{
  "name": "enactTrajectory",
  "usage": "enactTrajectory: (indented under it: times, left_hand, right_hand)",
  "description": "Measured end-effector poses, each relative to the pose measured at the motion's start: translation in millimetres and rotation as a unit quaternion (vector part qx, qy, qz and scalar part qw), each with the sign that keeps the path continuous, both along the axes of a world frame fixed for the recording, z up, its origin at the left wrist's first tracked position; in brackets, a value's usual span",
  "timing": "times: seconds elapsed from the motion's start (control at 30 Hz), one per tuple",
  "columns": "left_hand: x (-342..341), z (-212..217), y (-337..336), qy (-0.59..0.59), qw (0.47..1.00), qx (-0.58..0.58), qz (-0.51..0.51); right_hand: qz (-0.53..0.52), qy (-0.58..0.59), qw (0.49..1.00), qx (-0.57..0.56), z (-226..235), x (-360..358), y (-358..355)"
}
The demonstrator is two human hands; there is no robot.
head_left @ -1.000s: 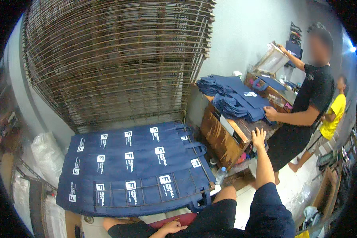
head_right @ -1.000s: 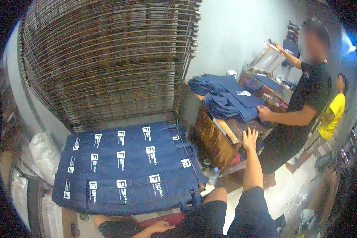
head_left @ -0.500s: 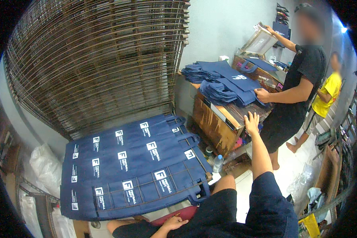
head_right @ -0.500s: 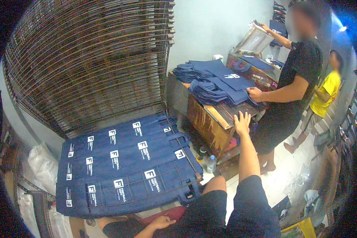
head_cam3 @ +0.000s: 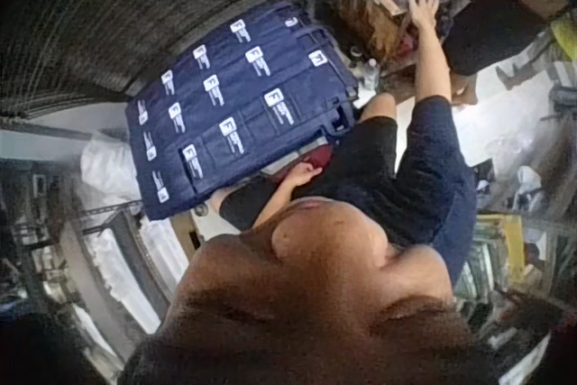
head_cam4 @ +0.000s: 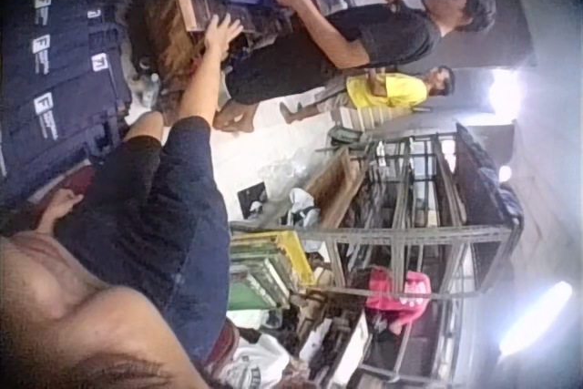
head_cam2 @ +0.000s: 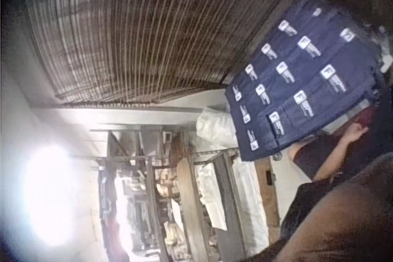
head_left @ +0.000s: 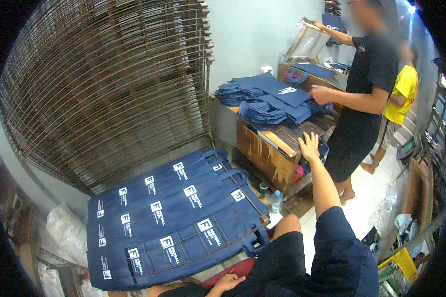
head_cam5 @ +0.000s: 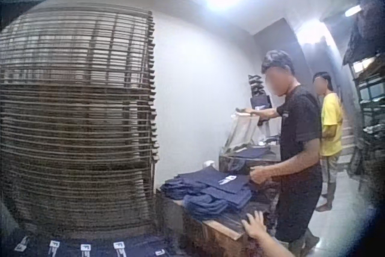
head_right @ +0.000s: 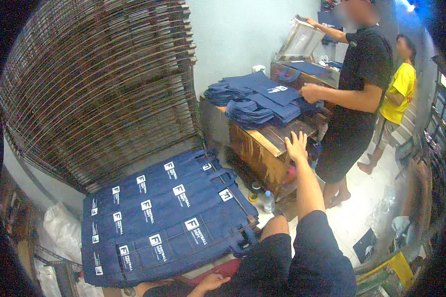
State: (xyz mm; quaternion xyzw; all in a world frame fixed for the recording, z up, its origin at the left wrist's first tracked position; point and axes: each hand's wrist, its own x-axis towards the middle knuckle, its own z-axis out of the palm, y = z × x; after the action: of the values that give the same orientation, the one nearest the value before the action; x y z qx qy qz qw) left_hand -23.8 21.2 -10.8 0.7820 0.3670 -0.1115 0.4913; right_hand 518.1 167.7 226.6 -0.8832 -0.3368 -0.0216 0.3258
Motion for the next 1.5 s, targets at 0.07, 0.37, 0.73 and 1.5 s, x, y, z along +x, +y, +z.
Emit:
enactTrajectory:
  times: [0.07,0.37,0.73,1.5]
  left_hand:
    - [2,4,0,0.008,1.0,-0.006,-0.003]
    - [6,20,-1,0.031,0.999,0.018,0.007]
    - [-5,-37,-2,-0.045,0.998,0.037,0.008]
    - [2,-1,0,0.002,1.0,-0.023,0.01]
  right_hand:
    - [0.004,0.003,1.0,0.016,5,-3,-4]
    - [0.008,0.017,1.0,0.008,13,-11,-9]
    - [0.004,0.015,1.0,0.012,9,-9,-4]
    - [0.005,0.007,1.0,0.015,8,-6,-4]
